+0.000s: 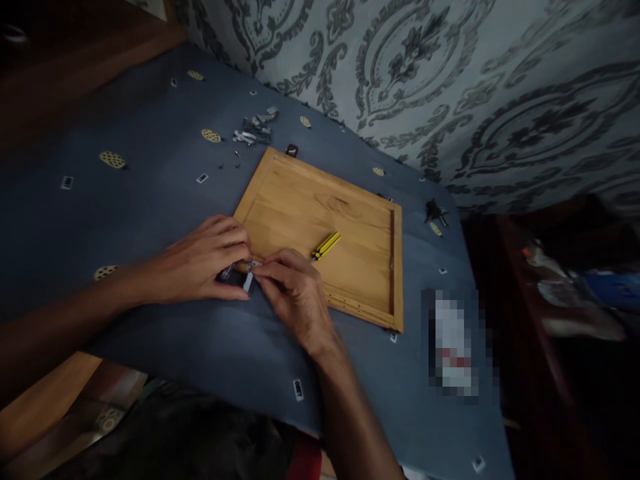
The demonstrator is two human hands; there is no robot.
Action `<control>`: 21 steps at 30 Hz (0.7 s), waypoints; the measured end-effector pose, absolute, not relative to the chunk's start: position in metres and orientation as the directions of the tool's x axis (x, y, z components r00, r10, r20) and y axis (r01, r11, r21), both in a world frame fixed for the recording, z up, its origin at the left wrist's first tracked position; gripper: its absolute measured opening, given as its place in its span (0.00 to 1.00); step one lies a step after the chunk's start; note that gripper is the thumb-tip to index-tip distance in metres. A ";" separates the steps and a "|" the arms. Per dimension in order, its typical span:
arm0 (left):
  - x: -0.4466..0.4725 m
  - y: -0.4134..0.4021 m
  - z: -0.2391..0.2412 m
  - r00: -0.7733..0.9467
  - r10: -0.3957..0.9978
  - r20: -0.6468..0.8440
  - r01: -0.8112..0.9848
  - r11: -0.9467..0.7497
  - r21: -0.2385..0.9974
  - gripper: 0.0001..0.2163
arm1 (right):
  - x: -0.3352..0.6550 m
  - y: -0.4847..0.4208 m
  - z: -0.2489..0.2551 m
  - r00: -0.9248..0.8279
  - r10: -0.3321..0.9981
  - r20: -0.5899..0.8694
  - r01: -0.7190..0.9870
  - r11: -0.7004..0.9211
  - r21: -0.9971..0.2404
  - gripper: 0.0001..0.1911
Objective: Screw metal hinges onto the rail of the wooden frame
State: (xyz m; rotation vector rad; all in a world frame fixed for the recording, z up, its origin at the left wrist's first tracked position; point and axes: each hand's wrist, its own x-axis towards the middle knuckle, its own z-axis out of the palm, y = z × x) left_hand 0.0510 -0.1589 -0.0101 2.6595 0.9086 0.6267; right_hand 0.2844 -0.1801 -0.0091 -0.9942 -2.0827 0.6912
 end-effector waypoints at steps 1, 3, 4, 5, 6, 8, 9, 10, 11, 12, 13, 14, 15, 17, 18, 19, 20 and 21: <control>0.051 -0.159 -0.010 0.711 0.631 0.310 0.516 -0.767 0.381 0.16 | 0.285 -0.180 -0.009 -0.449 0.813 0.370 0.428 0.559 -0.710 0.09; 0.051 -0.158 -0.009 0.711 0.634 0.303 0.513 -0.763 0.393 0.16 | 0.285 -0.181 -0.008 -0.449 0.816 0.363 0.423 0.552 -0.719 0.10; 0.051 -0.158 -0.009 0.711 0.636 0.300 0.515 -0.761 0.394 0.16 | 0.285 -0.181 -0.008 -0.449 0.818 0.359 0.420 0.548 -0.724 0.10; 0.051 -0.158 -0.008 0.711 0.638 0.297 0.518 -0.760 0.393 0.16 | 0.285 -0.181 -0.007 -0.452 0.818 0.355 0.416 0.546 -0.727 0.10; 0.050 -0.158 -0.008 0.711 0.638 0.294 0.521 -0.760 0.389 0.16 | 0.285 -0.181 -0.007 -0.453 0.820 0.351 0.416 0.542 -0.730 0.10; 0.050 -0.158 -0.007 0.716 0.637 0.287 0.526 -0.762 0.377 0.16 | 0.285 -0.181 -0.006 -0.456 0.822 0.340 0.417 0.535 -0.734 0.10; 0.050 -0.158 -0.006 0.719 0.635 0.283 0.528 -0.763 0.373 0.16 | 0.285 -0.181 -0.005 -0.456 0.826 0.331 0.422 0.528 -0.737 0.10; 0.050 -0.158 -0.006 0.721 0.633 0.282 0.528 -0.765 0.368 0.16 | 0.284 -0.181 -0.005 -0.455 0.832 0.317 0.428 0.517 -0.742 0.10; 0.050 -0.158 -0.006 0.722 0.631 0.282 0.528 -0.767 0.364 0.16 | 0.284 -0.181 -0.005 -0.452 0.838 0.305 0.432 0.505 -0.748 0.10; 0.050 -0.158 -0.006 0.723 0.631 0.281 0.529 -0.768 0.361 0.17 | 0.284 -0.181 -0.004 -0.449 0.844 0.292 0.433 0.492 -0.755 0.10; 0.051 -0.158 -0.006 0.723 0.630 0.283 0.529 -0.768 0.360 0.17 | 0.284 -0.181 -0.004 -0.447 0.848 0.286 0.428 0.483 -0.764 0.09; 0.051 -0.158 -0.006 0.722 0.630 0.286 0.528 -0.769 0.359 0.17 | 0.284 -0.181 -0.004 -0.443 0.851 0.282 0.420 0.475 -0.773 0.09; 0.051 -0.158 -0.007 0.721 0.630 0.289 0.528 -0.769 0.360 0.17 | 0.283 -0.182 -0.003 -0.443 0.851 0.284 0.407 0.473 -0.782 0.10; 0.051 -0.158 -0.007 0.720 0.631 0.290 0.526 -0.768 0.366 0.17 | 0.282 -0.182 -0.003 -0.445 0.846 0.295 0.380 0.477 -0.793 0.10; 0.051 -0.158 -0.007 0.719 0.632 0.289 0.525 -0.767 0.370 0.16 | 0.281 -0.182 -0.003 -0.445 0.843 0.302 0.370 0.480 -0.795 0.11; 0.051 -0.158 -0.007 0.719 0.634 0.285 0.525 -0.764 0.375 0.16 | 0.281 -0.182 -0.002 -0.443 0.841 0.309 0.362 0.484 -0.797 0.11; 0.051 -0.158 -0.007 0.719 0.635 0.282 0.525 -0.762 0.378 0.16 | 0.281 -0.182 -0.003 -0.440 0.841 0.315 0.357 0.486 -0.798 0.11; 0.051 -0.158 -0.006 0.718 0.636 0.283 0.524 -0.761 0.382 0.16 | 0.280 -0.182 -0.003 -0.437 0.841 0.318 0.355 0.486 -0.798 0.11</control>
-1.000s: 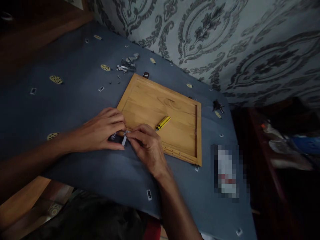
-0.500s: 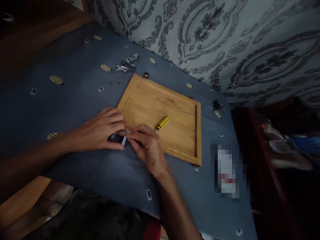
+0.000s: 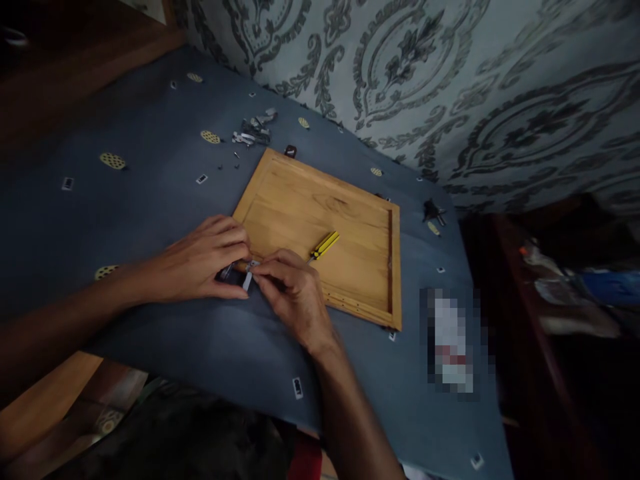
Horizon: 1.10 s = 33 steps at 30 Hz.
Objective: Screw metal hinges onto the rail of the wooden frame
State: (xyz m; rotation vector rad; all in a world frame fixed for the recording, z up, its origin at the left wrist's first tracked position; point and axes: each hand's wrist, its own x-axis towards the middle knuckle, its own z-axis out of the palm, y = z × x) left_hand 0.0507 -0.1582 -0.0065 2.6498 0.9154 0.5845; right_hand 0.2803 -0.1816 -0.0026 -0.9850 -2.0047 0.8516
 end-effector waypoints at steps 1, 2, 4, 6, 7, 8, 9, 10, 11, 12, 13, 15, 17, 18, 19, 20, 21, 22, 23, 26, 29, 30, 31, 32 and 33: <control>0.051 -0.158 -0.006 0.716 0.637 0.286 0.523 -0.760 0.385 0.16 | 0.280 -0.181 -0.003 -0.432 0.845 0.315 0.358 0.481 -0.800 0.11; 0.051 -0.158 -0.006 0.713 0.638 0.289 0.521 -0.759 0.390 0.16 | 0.280 -0.181 -0.003 -0.427 0.849 0.310 0.360 0.474 -0.803 0.10; 0.050 -0.159 -0.006 0.710 0.638 0.297 0.514 -0.759 0.400 0.15 | 0.281 -0.180 -0.002 -0.414 0.860 0.298 0.369 0.457 -0.809 0.08; 0.051 -0.159 -0.006 0.711 0.636 0.299 0.510 -0.760 0.403 0.15 | 0.281 -0.180 -0.001 -0.390 0.873 0.294 0.376 0.442 -0.815 0.07; 0.051 -0.159 -0.006 0.713 0.635 0.299 0.511 -0.762 0.399 0.15 | 0.281 -0.181 0.000 -0.376 0.878 0.296 0.377 0.437 -0.816 0.06; 0.051 -0.159 -0.007 0.713 0.634 0.299 0.514 -0.763 0.393 0.15 | 0.281 -0.181 0.001 -0.367 0.880 0.300 0.378 0.436 -0.817 0.06; 0.051 -0.159 -0.007 0.712 0.635 0.300 0.518 -0.763 0.386 0.16 | 0.281 -0.181 0.002 -0.358 0.883 0.305 0.379 0.436 -0.816 0.06; 0.051 -0.158 -0.007 0.711 0.637 0.299 0.523 -0.762 0.381 0.16 | 0.282 -0.181 0.003 -0.348 0.884 0.311 0.381 0.437 -0.815 0.06; 0.051 -0.158 -0.007 0.711 0.638 0.296 0.527 -0.762 0.378 0.16 | 0.282 -0.181 0.004 -0.339 0.886 0.316 0.386 0.438 -0.812 0.06; 0.051 -0.158 -0.007 0.712 0.638 0.293 0.528 -0.762 0.376 0.16 | 0.283 -0.181 0.004 -0.330 0.890 0.315 0.399 0.434 -0.808 0.05; 0.051 -0.158 -0.006 0.714 0.638 0.290 0.528 -0.762 0.375 0.16 | 0.284 -0.180 0.005 -0.314 0.897 0.313 0.419 0.426 -0.802 0.05; 0.050 -0.159 -0.004 0.717 0.635 0.286 0.524 -0.762 0.379 0.15 | 0.289 -0.177 0.006 -0.244 0.925 0.292 0.493 0.377 -0.784 0.05; 0.050 -0.159 -0.003 0.719 0.633 0.288 0.518 -0.763 0.386 0.15 | 0.296 -0.173 0.005 -0.115 0.959 0.258 0.592 0.275 -0.758 0.08; 0.049 -0.159 -0.003 0.719 0.632 0.288 0.516 -0.763 0.389 0.15 | 0.300 -0.171 0.004 -0.038 0.970 0.242 0.636 0.210 -0.742 0.10; 0.049 -0.158 -0.003 0.720 0.633 0.284 0.516 -0.762 0.391 0.15 | 0.303 -0.169 0.003 0.029 0.974 0.227 0.670 0.150 -0.727 0.12; 0.049 -0.158 -0.003 0.720 0.634 0.281 0.516 -0.761 0.393 0.15 | 0.306 -0.167 0.001 0.081 0.973 0.216 0.699 0.099 -0.709 0.15; 0.049 -0.158 -0.003 0.721 0.636 0.277 0.517 -0.759 0.396 0.15 | 0.308 -0.165 -0.001 0.116 0.971 0.210 0.726 0.061 -0.685 0.17; 0.049 -0.158 -0.004 0.720 0.637 0.275 0.517 -0.757 0.400 0.15 | 0.309 -0.163 -0.003 0.137 0.969 0.206 0.757 0.031 -0.652 0.20; 0.049 -0.158 -0.004 0.718 0.639 0.277 0.516 -0.755 0.404 0.15 | 0.309 -0.162 -0.004 0.149 0.967 0.205 0.791 0.008 -0.612 0.22; 0.048 -0.157 -0.004 0.712 0.640 0.288 0.508 -0.753 0.418 0.15 | 0.308 -0.160 -0.010 0.154 0.972 0.176 0.866 -0.047 -0.497 0.25; 0.047 -0.156 -0.004 0.716 0.639 0.280 0.503 -0.751 0.427 0.15 | 0.309 -0.157 -0.014 0.167 0.973 0.161 0.865 -0.067 -0.497 0.24; 0.047 -0.156 -0.004 0.719 0.638 0.276 0.504 -0.751 0.426 0.15 | 0.310 -0.155 -0.015 0.174 0.971 0.166 0.850 -0.063 -0.523 0.23; 0.047 -0.156 -0.004 0.718 0.639 0.275 0.507 -0.751 0.423 0.15 | 0.311 -0.154 -0.016 0.184 0.968 0.173 0.829 -0.058 -0.556 0.24; 0.047 -0.155 -0.005 0.716 0.641 0.275 0.512 -0.751 0.418 0.16 | 0.313 -0.152 -0.016 0.199 0.964 0.175 0.800 -0.056 -0.597 0.26; 0.047 -0.155 -0.005 0.714 0.644 0.276 0.517 -0.750 0.412 0.16 | 0.315 -0.150 -0.016 0.220 0.961 0.165 0.758 -0.062 -0.649 0.28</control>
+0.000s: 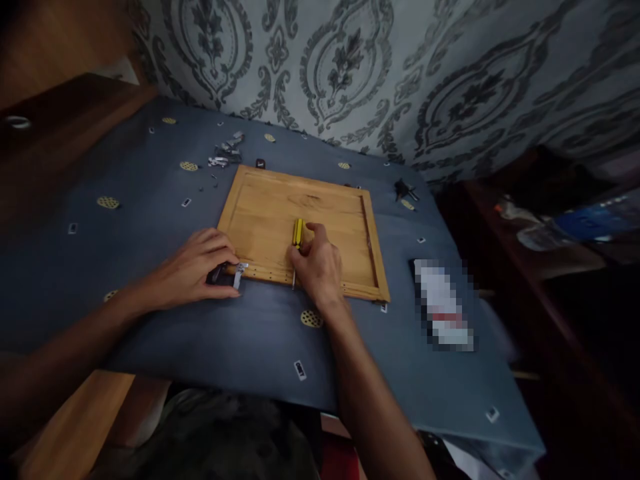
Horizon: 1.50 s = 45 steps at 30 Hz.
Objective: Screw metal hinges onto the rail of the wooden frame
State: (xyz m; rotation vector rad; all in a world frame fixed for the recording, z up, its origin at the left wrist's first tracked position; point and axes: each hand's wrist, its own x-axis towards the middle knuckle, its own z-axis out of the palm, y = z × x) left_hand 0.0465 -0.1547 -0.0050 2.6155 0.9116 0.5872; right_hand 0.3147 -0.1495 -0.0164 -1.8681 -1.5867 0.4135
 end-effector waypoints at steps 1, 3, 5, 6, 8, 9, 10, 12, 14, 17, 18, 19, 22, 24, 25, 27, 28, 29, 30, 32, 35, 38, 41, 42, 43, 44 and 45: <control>0.047 -0.154 -0.005 0.712 0.646 0.276 0.522 -0.749 0.408 0.16 | 0.316 -0.148 -0.016 0.244 0.960 0.138 0.699 -0.075 -0.711 0.29; 0.047 -0.154 -0.005 0.714 0.647 0.267 0.527 -0.748 0.403 0.16 | 0.317 -0.145 -0.013 0.259 0.965 0.039 0.509 -0.101 -0.855 0.30; 0.047 -0.153 -0.005 0.719 0.645 0.258 0.527 -0.748 0.403 0.16 | 0.317 -0.146 -0.008 0.175 0.982 -0.073 0.245 -0.115 -0.963 0.30; 0.047 -0.153 -0.004 0.719 0.645 0.258 0.528 -0.748 0.402 0.16 | 0.316 -0.147 -0.004 0.105 0.989 -0.105 0.111 -0.116 -0.987 0.29; 0.047 -0.153 -0.003 0.716 0.648 0.260 0.533 -0.747 0.397 0.16 | 0.314 -0.151 0.003 -0.025 0.994 -0.106 -0.118 -0.108 -0.987 0.27; 0.047 -0.153 -0.002 0.715 0.649 0.259 0.537 -0.747 0.391 0.16 | 0.312 -0.153 0.006 -0.069 0.994 -0.084 -0.207 -0.097 -0.974 0.25; 0.047 -0.152 0.000 0.717 0.649 0.254 0.540 -0.748 0.385 0.17 | 0.310 -0.155 0.009 -0.103 0.993 -0.059 -0.276 -0.086 -0.957 0.22; 0.046 -0.152 0.002 0.728 0.644 0.235 0.544 -0.751 0.374 0.18 | 0.304 -0.159 0.012 -0.155 0.988 -0.020 -0.367 -0.077 -0.927 0.17; 0.046 -0.152 0.004 0.733 0.644 0.218 0.550 -0.750 0.367 0.19 | 0.299 -0.161 0.012 -0.173 0.985 -0.013 -0.420 -0.086 -0.903 0.13; 0.045 -0.152 0.004 0.730 0.648 0.217 0.556 -0.748 0.363 0.18 | 0.292 -0.163 0.012 -0.151 0.988 -0.045 -0.453 -0.109 -0.885 0.12; 0.045 -0.152 0.003 0.729 0.647 0.222 0.554 -0.749 0.364 0.18 | 0.291 -0.164 0.012 -0.145 0.988 -0.046 -0.443 -0.106 -0.890 0.13; 0.044 -0.152 0.003 0.727 0.648 0.228 0.553 -0.749 0.365 0.18 | 0.289 -0.165 0.013 -0.137 0.990 -0.034 -0.426 -0.090 -0.900 0.15; 0.044 -0.152 0.001 0.713 0.660 0.239 0.563 -0.741 0.366 0.19 | 0.286 -0.169 0.018 -0.071 0.996 0.059 -0.351 0.031 -0.936 0.19; 0.044 -0.152 0.001 0.708 0.667 0.234 0.571 -0.735 0.366 0.20 | 0.284 -0.172 0.021 -0.033 0.993 0.114 -0.314 0.098 -0.944 0.20; 0.045 -0.152 0.002 0.707 0.669 0.230 0.572 -0.732 0.369 0.20 | 0.284 -0.172 0.022 -0.025 0.991 0.131 -0.298 0.118 -0.947 0.21; 0.045 -0.152 0.003 0.706 0.674 0.217 0.575 -0.725 0.379 0.20 | 0.284 -0.173 0.022 -0.016 0.985 0.170 -0.238 0.161 -0.958 0.21; 0.045 -0.152 0.003 0.705 0.677 0.212 0.577 -0.721 0.384 0.20 | 0.285 -0.173 0.021 -0.006 0.981 0.194 -0.178 0.190 -0.966 0.21; 0.045 -0.153 0.003 0.704 0.680 0.207 0.579 -0.717 0.388 0.19 | 0.287 -0.172 0.019 0.011 0.975 0.221 -0.093 0.221 -0.971 0.20; 0.045 -0.153 0.003 0.702 0.682 0.204 0.581 -0.715 0.389 0.19 | 0.288 -0.171 0.017 0.030 0.968 0.250 0.014 0.249 -0.968 0.19; 0.046 -0.153 0.002 0.702 0.681 0.211 0.579 -0.717 0.387 0.19 | 0.291 -0.170 0.014 0.049 0.958 0.284 0.237 0.265 -0.935 0.16; 0.045 -0.152 0.001 0.704 0.673 0.229 0.569 -0.726 0.385 0.19 | 0.290 -0.170 0.011 -0.071 0.984 0.165 0.362 0.180 -0.915 0.13; 0.045 -0.152 0.002 0.703 0.676 0.221 0.572 -0.722 0.388 0.19 | 0.284 -0.173 0.011 -0.278 0.960 -0.015 0.316 0.077 -0.946 0.09; 0.046 -0.153 0.004 0.705 0.680 0.203 0.579 -0.716 0.390 0.19 | 0.278 -0.177 0.010 -0.300 0.954 -0.002 0.363 0.112 -0.925 0.06; 0.046 -0.153 0.005 0.708 0.678 0.199 0.577 -0.717 0.391 0.19 | 0.277 -0.178 0.010 -0.292 0.956 -0.002 0.388 0.116 -0.914 0.05; 0.046 -0.153 0.006 0.712 0.674 0.197 0.573 -0.720 0.392 0.19 | 0.276 -0.178 0.010 -0.290 0.957 -0.017 0.407 0.107 -0.907 0.04; 0.046 -0.153 0.006 0.716 0.670 0.197 0.569 -0.723 0.393 0.19 | 0.276 -0.179 0.010 -0.293 0.955 -0.037 0.422 0.095 -0.902 0.04; 0.046 -0.153 0.007 0.717 0.668 0.197 0.566 -0.724 0.394 0.20 | 0.276 -0.179 0.009 -0.293 0.955 -0.050 0.433 0.086 -0.897 0.03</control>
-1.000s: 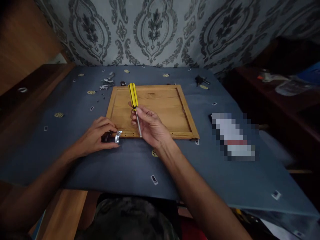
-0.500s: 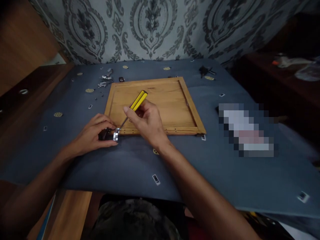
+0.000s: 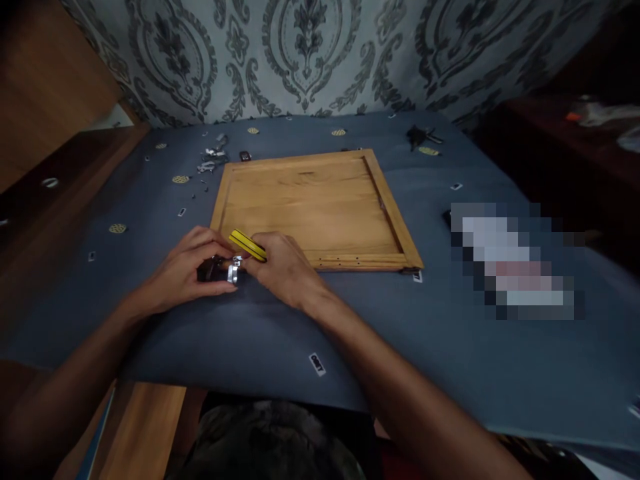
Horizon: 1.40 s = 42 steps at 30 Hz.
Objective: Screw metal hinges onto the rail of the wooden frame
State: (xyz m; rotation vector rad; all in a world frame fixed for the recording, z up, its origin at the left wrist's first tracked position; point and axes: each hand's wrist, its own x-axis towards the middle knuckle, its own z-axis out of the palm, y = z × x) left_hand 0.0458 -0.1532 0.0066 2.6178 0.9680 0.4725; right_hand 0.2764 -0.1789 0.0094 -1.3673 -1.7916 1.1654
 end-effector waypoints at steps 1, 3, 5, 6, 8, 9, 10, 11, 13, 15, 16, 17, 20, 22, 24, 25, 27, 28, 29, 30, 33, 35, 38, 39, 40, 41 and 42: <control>0.046 -0.153 0.007 0.718 0.668 0.197 0.565 -0.724 0.395 0.19 | 0.277 -0.179 0.009 -0.292 0.955 -0.055 0.440 0.083 -0.894 0.03; 0.046 -0.153 0.007 0.719 0.666 0.198 0.564 -0.726 0.393 0.19 | 0.276 -0.180 0.010 -0.286 0.957 -0.056 0.451 0.083 -0.888 0.04; 0.046 -0.154 0.006 0.719 0.663 0.207 0.562 -0.731 0.388 0.19 | 0.274 -0.181 0.012 -0.271 0.961 -0.060 0.481 0.081 -0.873 0.06; 0.046 -0.154 0.006 0.720 0.662 0.211 0.561 -0.733 0.384 0.19 | 0.273 -0.182 0.013 -0.263 0.963 -0.063 0.499 0.080 -0.863 0.06; 0.047 -0.154 0.006 0.723 0.655 0.218 0.557 -0.740 0.377 0.20 | 0.270 -0.183 0.015 -0.247 0.966 -0.069 0.542 0.079 -0.837 0.08; 0.047 -0.154 0.006 0.725 0.653 0.219 0.556 -0.742 0.374 0.20 | 0.269 -0.184 0.016 -0.241 0.968 -0.071 0.565 0.081 -0.821 0.08; 0.047 -0.154 0.007 0.726 0.652 0.218 0.557 -0.744 0.370 0.20 | 0.268 -0.185 0.017 -0.235 0.969 -0.073 0.586 0.081 -0.806 0.08; 0.047 -0.154 0.007 0.727 0.651 0.218 0.557 -0.745 0.368 0.21 | 0.267 -0.186 0.018 -0.229 0.970 -0.075 0.605 0.081 -0.792 0.09; 0.047 -0.153 0.007 0.727 0.651 0.217 0.558 -0.745 0.365 0.20 | 0.266 -0.188 0.019 -0.221 0.972 -0.079 0.632 0.081 -0.771 0.09; 0.047 -0.153 0.007 0.728 0.649 0.221 0.554 -0.747 0.366 0.20 | 0.265 -0.188 0.019 -0.218 0.973 -0.077 0.641 0.084 -0.763 0.09; 0.047 -0.153 0.006 0.728 0.649 0.223 0.553 -0.747 0.368 0.20 | 0.265 -0.189 0.018 -0.218 0.973 -0.074 0.641 0.086 -0.763 0.10; 0.047 -0.153 0.006 0.726 0.650 0.224 0.554 -0.746 0.370 0.20 | 0.264 -0.189 0.018 -0.219 0.973 -0.072 0.640 0.088 -0.763 0.10; 0.047 -0.153 0.006 0.715 0.667 0.209 0.573 -0.731 0.372 0.21 | 0.262 -0.189 0.018 -0.220 0.972 -0.083 0.638 0.078 -0.766 0.11; 0.047 -0.153 0.007 0.709 0.680 0.186 0.592 -0.717 0.368 0.21 | 0.262 -0.189 0.019 -0.219 0.971 -0.091 0.639 0.073 -0.765 0.11; 0.048 -0.153 0.008 0.709 0.683 0.175 0.597 -0.714 0.366 0.21 | 0.262 -0.189 0.019 -0.223 0.971 -0.086 0.630 0.076 -0.773 0.12; 0.048 -0.153 0.009 0.711 0.681 0.174 0.595 -0.715 0.367 0.21 | 0.262 -0.189 0.019 -0.226 0.971 -0.081 0.623 0.081 -0.778 0.13; 0.049 -0.153 0.009 0.714 0.679 0.174 0.592 -0.717 0.368 0.21 | 0.263 -0.189 0.018 -0.235 0.970 -0.066 0.607 0.094 -0.789 0.13; 0.049 -0.153 0.010 0.713 0.680 0.174 0.594 -0.716 0.367 0.21 | 0.263 -0.189 0.017 -0.238 0.970 -0.056 0.601 0.102 -0.793 0.13; 0.049 -0.153 0.010 0.712 0.680 0.173 0.595 -0.716 0.365 0.21 | 0.264 -0.189 0.016 -0.240 0.970 -0.046 0.597 0.111 -0.795 0.13; 0.049 -0.153 0.009 0.712 0.681 0.172 0.597 -0.716 0.363 0.21 | 0.264 -0.189 0.016 -0.243 0.969 -0.036 0.595 0.119 -0.794 0.13; 0.049 -0.153 0.009 0.714 0.678 0.173 0.596 -0.719 0.357 0.20 | 0.264 -0.189 0.014 -0.247 0.969 -0.026 0.596 0.131 -0.792 0.13; 0.049 -0.153 0.009 0.715 0.677 0.175 0.597 -0.721 0.352 0.20 | 0.264 -0.189 0.014 -0.247 0.968 -0.031 0.592 0.126 -0.796 0.13; 0.050 -0.153 0.008 0.720 0.671 0.178 0.594 -0.728 0.343 0.21 | 0.263 -0.189 0.016 -0.245 0.969 -0.046 0.584 0.109 -0.805 0.14; 0.049 -0.153 0.008 0.722 0.668 0.180 0.592 -0.731 0.340 0.22 | 0.263 -0.189 0.017 -0.244 0.968 -0.053 0.585 0.103 -0.805 0.14; 0.049 -0.153 0.008 0.725 0.665 0.181 0.589 -0.734 0.337 0.22 | 0.263 -0.188 0.017 -0.242 0.968 -0.060 0.587 0.097 -0.804 0.14; 0.049 -0.153 0.008 0.726 0.663 0.183 0.588 -0.736 0.336 0.22 | 0.263 -0.188 0.018 -0.244 0.968 -0.066 0.589 0.094 -0.803 0.15; 0.049 -0.153 0.008 0.726 0.663 0.184 0.587 -0.737 0.336 0.22 | 0.263 -0.188 0.018 -0.245 0.967 -0.068 0.590 0.093 -0.802 0.15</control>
